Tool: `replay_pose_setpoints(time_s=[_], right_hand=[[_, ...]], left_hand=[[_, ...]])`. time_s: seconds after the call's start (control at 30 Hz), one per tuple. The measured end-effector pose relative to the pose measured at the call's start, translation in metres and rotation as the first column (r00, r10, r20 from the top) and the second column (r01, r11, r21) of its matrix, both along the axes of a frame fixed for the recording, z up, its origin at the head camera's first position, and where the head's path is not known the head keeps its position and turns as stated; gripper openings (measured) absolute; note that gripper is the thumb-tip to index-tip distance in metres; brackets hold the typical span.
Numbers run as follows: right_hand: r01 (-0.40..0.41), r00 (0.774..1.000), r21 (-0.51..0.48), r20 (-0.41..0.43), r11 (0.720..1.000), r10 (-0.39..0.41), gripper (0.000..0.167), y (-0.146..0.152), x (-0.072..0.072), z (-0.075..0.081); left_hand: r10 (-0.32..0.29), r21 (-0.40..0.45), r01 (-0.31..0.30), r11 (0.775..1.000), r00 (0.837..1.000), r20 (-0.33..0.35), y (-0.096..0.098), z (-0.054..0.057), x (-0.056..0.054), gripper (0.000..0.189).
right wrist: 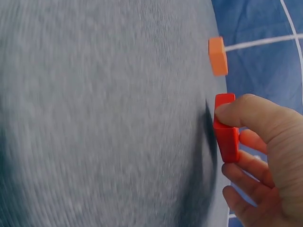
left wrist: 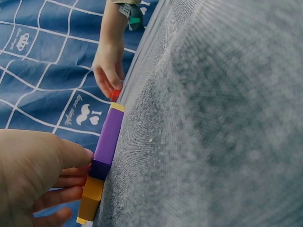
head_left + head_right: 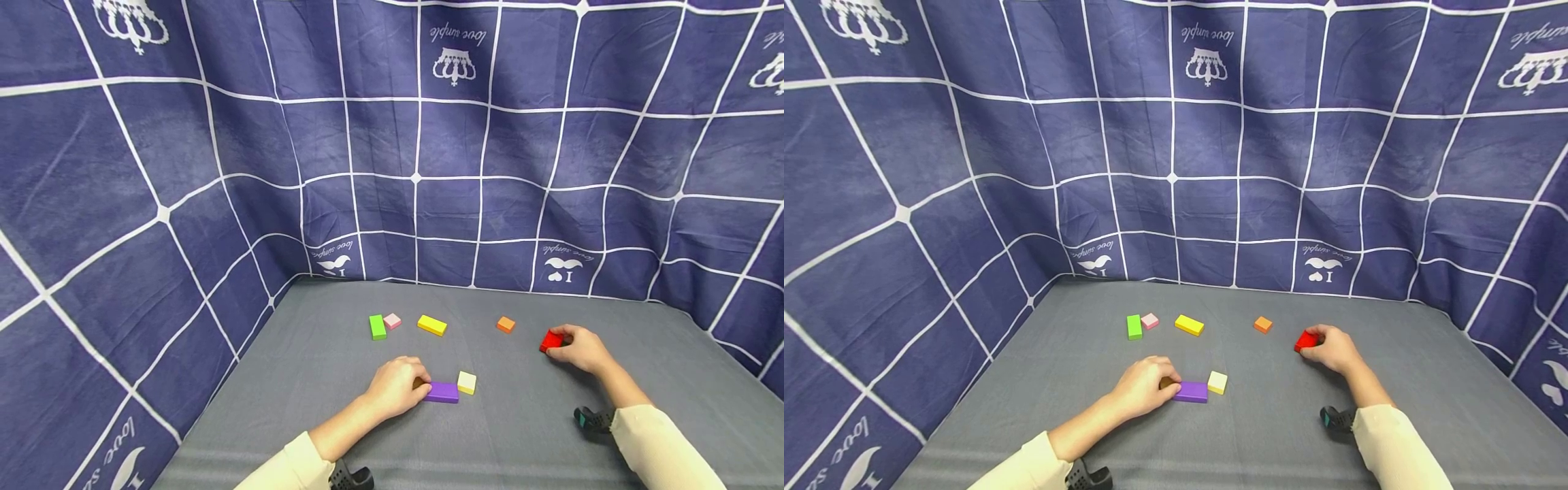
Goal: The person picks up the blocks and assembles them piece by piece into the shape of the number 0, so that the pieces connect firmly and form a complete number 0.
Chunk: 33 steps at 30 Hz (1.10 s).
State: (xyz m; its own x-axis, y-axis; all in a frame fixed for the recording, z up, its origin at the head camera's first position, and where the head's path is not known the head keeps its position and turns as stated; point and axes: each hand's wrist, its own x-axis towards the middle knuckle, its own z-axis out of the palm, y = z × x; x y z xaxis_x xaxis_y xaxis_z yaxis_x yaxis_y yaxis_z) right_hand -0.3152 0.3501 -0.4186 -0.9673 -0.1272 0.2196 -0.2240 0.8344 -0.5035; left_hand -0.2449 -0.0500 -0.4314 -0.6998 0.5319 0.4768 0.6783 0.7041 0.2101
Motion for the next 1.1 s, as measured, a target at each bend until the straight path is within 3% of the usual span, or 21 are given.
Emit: replay_pose_setpoints(time_s=[0.37,0.8,1.1], right_hand=[[-0.08,0.997,-0.048,-0.019,0.996,0.079,0.047,-0.034,0.005,0.009],[-0.129,0.992,-0.076,-0.022,0.989,0.127,0.048,-0.063,0.003,0.001],[-0.22,0.975,-0.103,-0.03,0.97,0.218,0.047,-0.086,0.006,0.002]], left_hand=[[0.0,-0.001,0.0,1.0,1.0,0.005,0.0,0.001,0.0,0.005],[-0.004,0.006,0.004,1.0,1.0,0.002,0.0,0.0,0.0,0.005],[-0.005,0.009,0.005,1.0,1.0,0.008,0.0,-0.001,-0.001,0.004]])
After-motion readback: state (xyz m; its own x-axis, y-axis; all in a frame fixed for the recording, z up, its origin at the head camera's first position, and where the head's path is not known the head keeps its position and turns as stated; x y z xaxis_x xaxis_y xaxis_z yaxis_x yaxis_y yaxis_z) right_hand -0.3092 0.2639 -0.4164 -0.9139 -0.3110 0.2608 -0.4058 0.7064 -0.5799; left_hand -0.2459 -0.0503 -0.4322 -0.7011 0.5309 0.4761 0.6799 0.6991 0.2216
